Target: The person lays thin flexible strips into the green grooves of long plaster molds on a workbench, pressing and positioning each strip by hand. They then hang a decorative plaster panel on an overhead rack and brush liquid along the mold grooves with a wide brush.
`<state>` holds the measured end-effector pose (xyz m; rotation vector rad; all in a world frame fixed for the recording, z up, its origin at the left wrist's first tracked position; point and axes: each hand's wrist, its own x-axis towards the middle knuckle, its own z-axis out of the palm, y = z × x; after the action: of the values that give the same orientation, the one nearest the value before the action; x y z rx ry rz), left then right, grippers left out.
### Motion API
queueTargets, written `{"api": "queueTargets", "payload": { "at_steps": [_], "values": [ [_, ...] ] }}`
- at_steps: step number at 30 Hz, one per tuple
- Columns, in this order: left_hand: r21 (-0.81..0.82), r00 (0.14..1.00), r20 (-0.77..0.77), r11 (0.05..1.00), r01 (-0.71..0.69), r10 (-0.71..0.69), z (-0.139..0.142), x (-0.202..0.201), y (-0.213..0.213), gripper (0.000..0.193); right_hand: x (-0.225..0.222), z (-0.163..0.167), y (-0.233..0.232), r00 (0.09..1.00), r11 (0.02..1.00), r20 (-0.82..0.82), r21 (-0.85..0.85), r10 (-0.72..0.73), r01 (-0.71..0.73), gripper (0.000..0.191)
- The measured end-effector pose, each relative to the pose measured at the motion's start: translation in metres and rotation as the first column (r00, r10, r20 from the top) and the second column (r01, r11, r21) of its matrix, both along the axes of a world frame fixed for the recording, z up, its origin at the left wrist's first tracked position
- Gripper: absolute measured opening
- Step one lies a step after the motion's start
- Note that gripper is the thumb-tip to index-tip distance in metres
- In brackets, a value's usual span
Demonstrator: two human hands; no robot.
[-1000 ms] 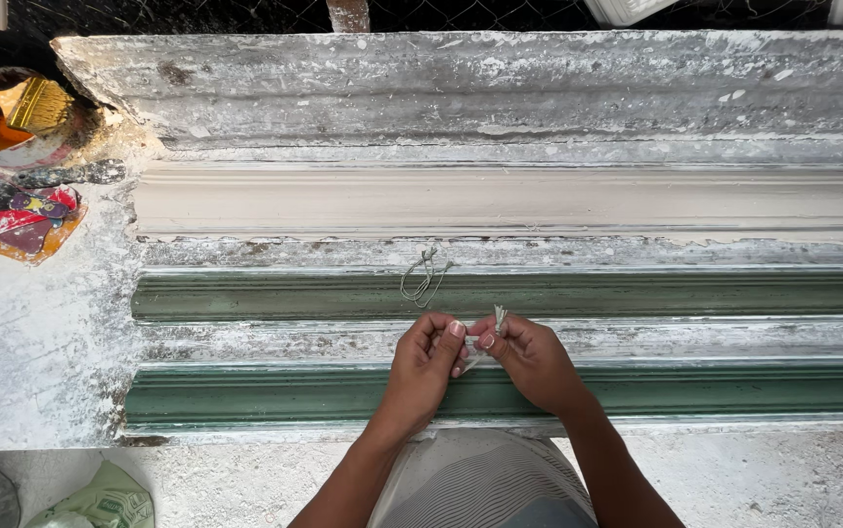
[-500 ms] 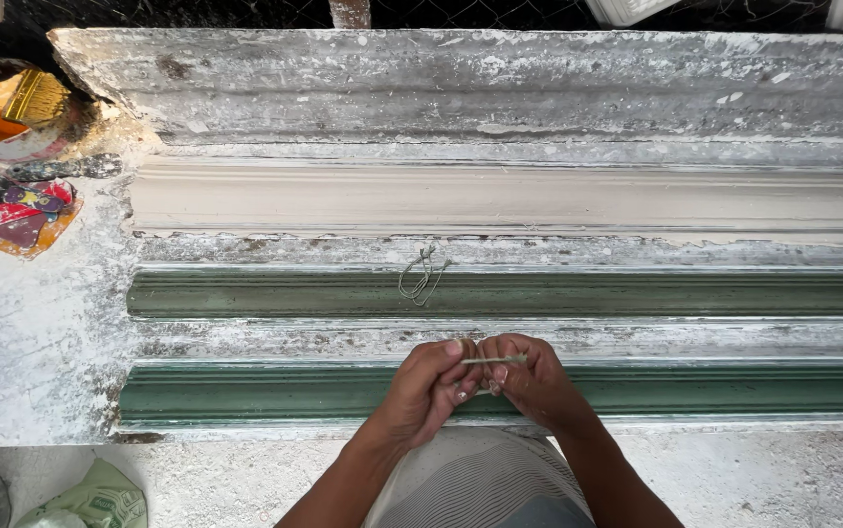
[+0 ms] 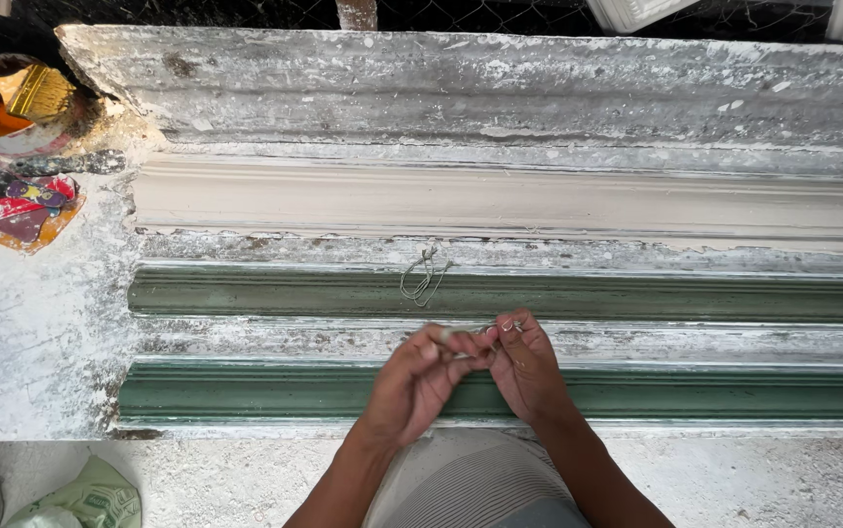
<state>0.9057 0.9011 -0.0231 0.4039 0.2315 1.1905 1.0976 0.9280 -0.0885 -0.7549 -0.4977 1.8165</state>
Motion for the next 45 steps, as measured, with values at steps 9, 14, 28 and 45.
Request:
{"api": "queueTargets", "payload": {
  "at_steps": [9,14,28,45],
  "values": [
    [0.007,0.909,-0.401,0.992,-0.124,0.116,-0.06,0.023,-0.003,0.023,0.008,-0.019,-0.008,0.998,0.942,0.049,0.332,0.041,-0.055,0.013],
    [-0.102,0.701,-0.683,0.923,-0.371,0.206,-0.076,0.026,0.014,0.02,0.006,-0.027,-0.022,0.915,0.832,0.374,0.451,0.152,-0.323,0.013],
    [0.212,0.738,-0.673,0.969,0.124,0.054,0.008,-0.002,-0.013,0.014,0.01,-0.021,-0.002,0.993,0.982,0.114,0.191,-0.022,0.0,0.012],
    [0.433,0.477,-0.815,0.893,0.121,0.331,0.021,-0.016,-0.012,0.024,0.009,-0.023,-0.007,0.98,0.888,0.109,0.449,-0.169,0.103,0.016]
  ]
}}
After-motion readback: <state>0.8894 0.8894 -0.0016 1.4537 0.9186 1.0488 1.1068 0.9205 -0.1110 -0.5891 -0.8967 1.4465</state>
